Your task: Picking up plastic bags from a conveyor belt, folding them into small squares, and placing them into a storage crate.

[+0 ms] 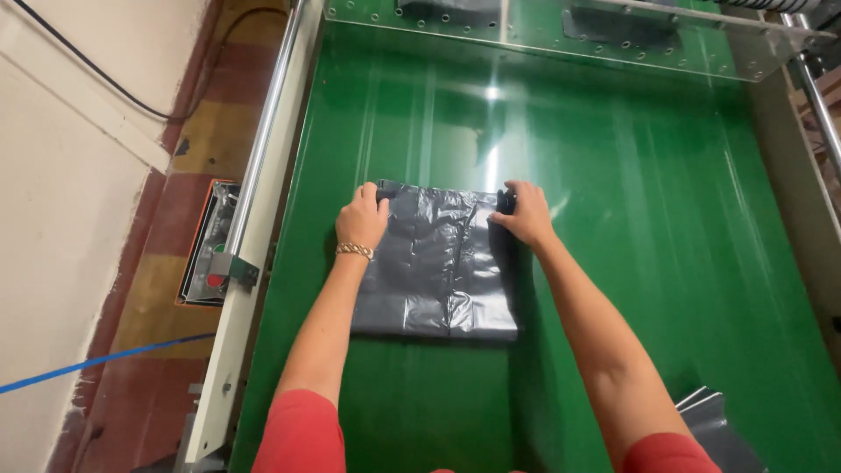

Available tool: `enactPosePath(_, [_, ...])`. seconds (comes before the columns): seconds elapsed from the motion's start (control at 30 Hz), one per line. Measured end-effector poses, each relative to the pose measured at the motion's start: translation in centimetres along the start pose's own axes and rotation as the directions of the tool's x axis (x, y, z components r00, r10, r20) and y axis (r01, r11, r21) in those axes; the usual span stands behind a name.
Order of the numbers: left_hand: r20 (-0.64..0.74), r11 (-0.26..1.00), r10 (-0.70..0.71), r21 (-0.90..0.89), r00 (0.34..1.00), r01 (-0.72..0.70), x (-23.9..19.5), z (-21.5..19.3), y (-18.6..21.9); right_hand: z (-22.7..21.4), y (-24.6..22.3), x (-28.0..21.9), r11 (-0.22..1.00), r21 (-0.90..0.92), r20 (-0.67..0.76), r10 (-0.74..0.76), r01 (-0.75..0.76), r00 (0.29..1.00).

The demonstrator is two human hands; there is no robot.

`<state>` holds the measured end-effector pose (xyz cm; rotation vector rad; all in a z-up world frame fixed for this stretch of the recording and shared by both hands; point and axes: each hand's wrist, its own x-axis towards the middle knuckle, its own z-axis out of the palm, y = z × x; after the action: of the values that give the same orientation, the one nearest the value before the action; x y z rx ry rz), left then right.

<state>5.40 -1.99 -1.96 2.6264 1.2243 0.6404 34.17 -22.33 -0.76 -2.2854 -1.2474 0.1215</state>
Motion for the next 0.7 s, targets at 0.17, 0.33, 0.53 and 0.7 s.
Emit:
enactPosePath(0.17, [-0.303,0.934,0.276,0.31,0.912,-0.18,-3.0,-3.0,4.2,1.4,0.4,4.3,0.935,-0.247,0.318,0.326,-0.254,0.89])
enactPosePath(0.33, [0.042,0.907,0.171,-0.396,0.984,-0.141,-7.6,-3.7,8.0,2.1,-0.5,4.5,0.906,-0.328,0.312,0.371,-0.268,0.874])
enactPosePath(0.53, [0.795,-0.117,-0.068,-0.607,0.603,0.786,-6.0,-3.5,4.2,-3.5,-7.9,-7.1,0.992,-0.018,-0.243,-0.122,0.121,0.962])
enactPosePath(0.7, [0.808,-0.442,-0.059,-0.548,0.586,0.711,-8.8,-9.6,2.3,-5.3,-9.3,-18.8,0.947,-0.084,-0.331,-0.321,0.311,0.888])
